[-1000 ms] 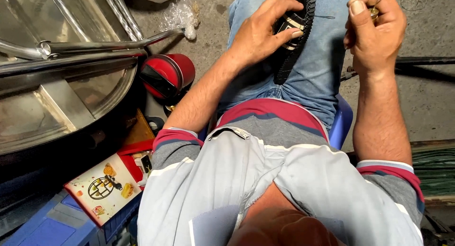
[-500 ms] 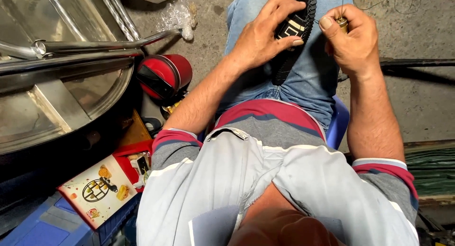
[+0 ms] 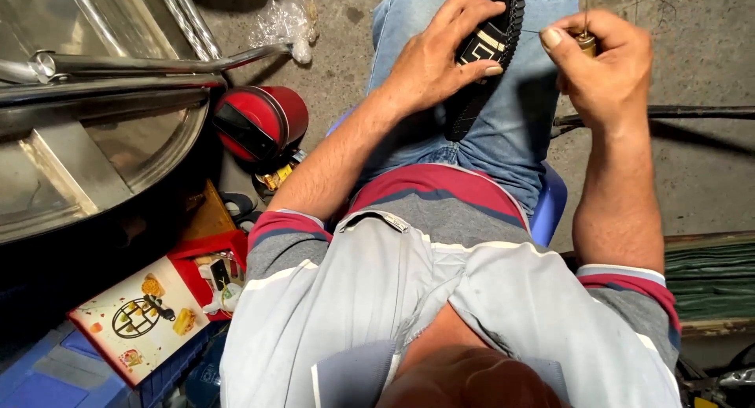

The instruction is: A person is hand-sewing a decorative strap onto a sandal using a needle and thread.

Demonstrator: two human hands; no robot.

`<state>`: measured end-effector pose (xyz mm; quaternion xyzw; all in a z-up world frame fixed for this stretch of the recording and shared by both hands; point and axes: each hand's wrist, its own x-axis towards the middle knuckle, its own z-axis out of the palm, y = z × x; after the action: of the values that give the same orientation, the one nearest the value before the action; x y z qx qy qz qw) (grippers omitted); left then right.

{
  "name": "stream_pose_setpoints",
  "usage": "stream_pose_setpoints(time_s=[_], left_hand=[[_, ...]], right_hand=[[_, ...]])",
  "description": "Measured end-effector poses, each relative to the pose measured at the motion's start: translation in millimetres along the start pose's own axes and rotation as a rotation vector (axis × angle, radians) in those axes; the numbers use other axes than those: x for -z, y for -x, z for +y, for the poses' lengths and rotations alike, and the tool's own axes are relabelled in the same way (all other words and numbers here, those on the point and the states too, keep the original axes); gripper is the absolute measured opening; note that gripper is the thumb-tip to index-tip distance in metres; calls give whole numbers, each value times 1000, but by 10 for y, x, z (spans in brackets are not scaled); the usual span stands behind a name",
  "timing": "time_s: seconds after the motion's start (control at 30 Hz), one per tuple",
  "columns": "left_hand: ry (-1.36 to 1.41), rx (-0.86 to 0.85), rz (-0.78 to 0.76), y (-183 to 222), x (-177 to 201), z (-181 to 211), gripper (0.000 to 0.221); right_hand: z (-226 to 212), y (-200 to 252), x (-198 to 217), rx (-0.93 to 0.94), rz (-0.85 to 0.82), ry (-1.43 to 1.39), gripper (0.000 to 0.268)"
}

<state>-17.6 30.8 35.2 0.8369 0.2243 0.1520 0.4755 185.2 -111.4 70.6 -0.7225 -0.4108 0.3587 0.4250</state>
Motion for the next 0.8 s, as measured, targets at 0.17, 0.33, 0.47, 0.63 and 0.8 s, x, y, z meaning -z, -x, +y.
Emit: stream_pose_setpoints(time_s=[0.17,0.33,0.47,0.63,0.8], left_hand=[[-20,45,-16,29,26,12,60],[-32,72,-11,-6,-4,73,65],[-48,76,98,-38,-57,192,52],[-64,138,134,-125,-26,330,32],[46,31,135,-173,-25,269,21]], right_hand=[[239,-37,57,117,110,-834,16],[125,-17,-80,81,355,-623,42],[141,-42,-269,92,155,-416,28],[15,-171,-363,282,166,-423,28],[355,-331,-450,78,163,-951,16]])
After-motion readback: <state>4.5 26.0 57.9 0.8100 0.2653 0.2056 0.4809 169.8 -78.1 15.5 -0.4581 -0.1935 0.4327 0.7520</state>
